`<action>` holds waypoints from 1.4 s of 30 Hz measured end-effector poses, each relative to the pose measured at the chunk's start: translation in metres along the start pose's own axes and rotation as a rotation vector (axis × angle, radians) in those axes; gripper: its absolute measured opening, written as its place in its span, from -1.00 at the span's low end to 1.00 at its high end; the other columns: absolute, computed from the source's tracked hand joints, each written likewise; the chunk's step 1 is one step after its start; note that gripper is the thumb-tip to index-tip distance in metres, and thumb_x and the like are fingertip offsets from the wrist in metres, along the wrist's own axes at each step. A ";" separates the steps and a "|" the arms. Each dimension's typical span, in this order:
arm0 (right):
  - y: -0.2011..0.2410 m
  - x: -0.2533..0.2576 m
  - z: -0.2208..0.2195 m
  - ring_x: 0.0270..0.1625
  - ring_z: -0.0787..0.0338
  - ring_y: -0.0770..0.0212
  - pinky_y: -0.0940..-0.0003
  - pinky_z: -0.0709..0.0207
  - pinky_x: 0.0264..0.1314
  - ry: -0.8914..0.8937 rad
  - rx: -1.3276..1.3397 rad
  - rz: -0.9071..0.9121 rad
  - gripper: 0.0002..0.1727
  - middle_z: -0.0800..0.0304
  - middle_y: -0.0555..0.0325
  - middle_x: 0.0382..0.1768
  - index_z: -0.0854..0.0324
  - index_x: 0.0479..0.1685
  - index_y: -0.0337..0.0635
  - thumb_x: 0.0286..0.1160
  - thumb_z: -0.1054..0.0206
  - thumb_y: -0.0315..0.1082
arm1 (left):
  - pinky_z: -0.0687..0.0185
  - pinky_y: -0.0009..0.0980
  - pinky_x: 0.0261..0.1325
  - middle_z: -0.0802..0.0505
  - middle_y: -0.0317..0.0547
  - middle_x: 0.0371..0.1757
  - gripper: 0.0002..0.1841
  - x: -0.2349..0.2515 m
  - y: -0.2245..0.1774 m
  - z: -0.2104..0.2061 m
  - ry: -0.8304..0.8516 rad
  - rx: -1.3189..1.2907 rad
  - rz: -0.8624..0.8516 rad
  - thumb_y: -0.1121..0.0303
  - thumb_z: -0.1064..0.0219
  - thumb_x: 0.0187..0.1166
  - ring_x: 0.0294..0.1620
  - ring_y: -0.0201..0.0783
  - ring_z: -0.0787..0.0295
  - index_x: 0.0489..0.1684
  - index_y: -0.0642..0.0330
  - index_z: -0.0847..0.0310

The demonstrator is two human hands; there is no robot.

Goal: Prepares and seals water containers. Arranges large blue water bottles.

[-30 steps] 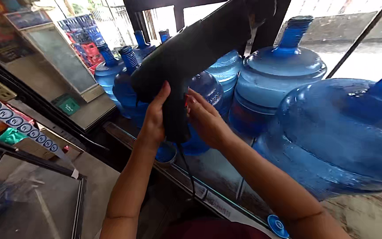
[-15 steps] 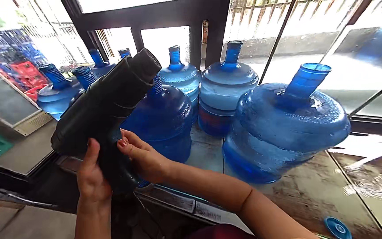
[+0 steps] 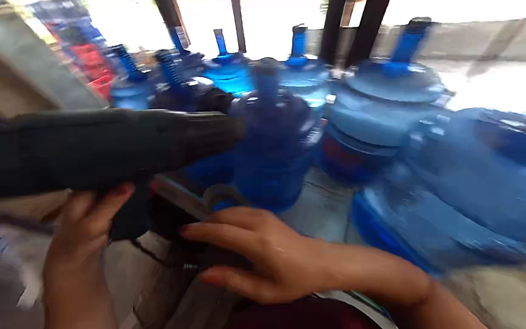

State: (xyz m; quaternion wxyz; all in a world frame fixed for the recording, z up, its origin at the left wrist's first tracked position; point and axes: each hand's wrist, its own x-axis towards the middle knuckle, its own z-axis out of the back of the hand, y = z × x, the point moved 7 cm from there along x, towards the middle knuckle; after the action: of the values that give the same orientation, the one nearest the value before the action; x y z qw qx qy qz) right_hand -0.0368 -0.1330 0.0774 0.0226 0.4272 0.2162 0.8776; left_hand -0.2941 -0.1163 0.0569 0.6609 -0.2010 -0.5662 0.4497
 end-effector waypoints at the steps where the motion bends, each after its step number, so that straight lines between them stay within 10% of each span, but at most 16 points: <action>1: 0.006 0.004 0.004 0.22 -0.80 0.14 0.20 -0.65 0.34 -0.056 -0.100 0.053 -0.58 -0.85 -0.01 0.09 -0.68 0.31 -0.26 0.67 -0.30 -0.15 | -0.73 -0.61 0.19 -0.85 -0.82 0.06 -0.74 -0.001 -0.008 0.004 0.043 0.110 -0.056 -0.02 -0.39 0.61 0.11 -0.74 -0.76 0.21 -0.46 -0.69; 5: -0.021 0.034 -0.004 0.70 -0.44 0.00 -0.05 -0.27 0.74 -0.067 -0.332 0.032 -0.21 -0.54 -0.13 0.56 -0.35 0.64 -0.22 0.53 -0.38 0.10 | -0.71 -0.52 0.14 -0.86 -0.40 -0.12 -0.57 0.001 -0.018 0.013 0.176 0.578 -0.174 -0.07 -0.38 0.53 -0.01 -0.69 -0.74 -0.02 0.13 -0.78; 8: -0.064 0.055 -0.030 0.76 -0.33 -0.18 -0.26 -0.15 0.75 0.092 -0.307 -0.079 0.18 -0.31 -0.28 0.71 -0.05 0.80 -0.38 0.29 -0.47 0.25 | -0.76 -0.34 0.13 -0.89 -0.28 -0.11 -0.58 0.000 -0.009 0.009 0.323 0.685 -0.139 -0.07 -0.41 0.47 0.02 -0.52 -0.80 -0.01 0.10 -0.80; 13: -0.129 0.066 -0.074 0.51 -0.60 0.18 0.17 -0.52 0.53 0.253 0.153 -0.303 0.39 -0.51 -0.14 0.54 0.17 0.89 -0.24 0.07 -0.64 0.23 | -0.75 -0.02 0.17 -0.90 -0.15 -0.01 -0.51 -0.002 0.009 0.009 0.525 0.744 -0.033 -0.16 -0.36 0.46 0.13 -0.21 -0.83 0.03 0.06 -0.82; 21: -0.171 0.089 -0.105 0.16 -0.75 0.60 0.56 -0.66 0.26 0.026 0.305 -0.301 0.03 -0.78 0.17 0.14 -0.31 0.56 -0.37 0.05 -0.64 0.03 | -0.62 0.17 0.26 -0.87 0.02 0.12 -0.53 0.035 0.028 0.040 0.571 0.863 0.143 -0.01 -0.49 0.49 0.22 0.02 -0.79 0.17 0.16 -0.77; 25: -0.201 0.118 -0.118 0.18 -0.76 0.47 0.43 -0.67 0.26 -0.078 0.213 -0.359 0.11 -0.73 0.04 0.21 -0.21 0.64 -0.33 0.02 -0.65 0.04 | -0.16 0.37 0.63 -0.72 0.35 0.36 -0.32 0.034 0.010 0.085 0.190 1.224 0.114 -0.01 -0.50 0.48 0.49 0.36 -0.55 0.52 0.22 -0.58; 31: -0.223 0.202 -0.145 0.27 -0.74 0.34 0.36 -0.62 0.38 -0.202 0.212 -0.273 0.12 -0.68 -0.11 0.27 -0.18 0.62 -0.45 0.10 -0.65 0.06 | 0.00 0.46 0.68 -0.56 0.42 0.56 -0.42 -0.065 0.012 0.168 -0.300 1.372 0.327 0.14 -0.32 0.67 0.63 0.43 -0.38 0.60 0.30 -0.48; 42: -0.264 0.310 -0.232 0.31 -0.75 -0.06 -0.05 -0.54 0.40 -0.077 0.109 -0.429 0.15 -0.69 -0.25 0.30 -0.12 0.72 -0.30 0.13 -0.65 0.09 | -0.08 0.32 0.69 -0.77 0.27 0.38 -0.55 -0.341 0.146 0.186 -0.259 1.026 1.286 0.19 -0.27 0.74 0.50 0.26 -0.62 0.48 0.25 -0.63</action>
State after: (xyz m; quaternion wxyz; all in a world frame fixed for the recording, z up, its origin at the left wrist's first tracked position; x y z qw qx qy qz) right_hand -0.4482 0.0921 0.0755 0.1938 0.4051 0.3484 0.8228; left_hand -0.5044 -0.3667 -0.1979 0.2144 -0.1056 -0.1371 0.9613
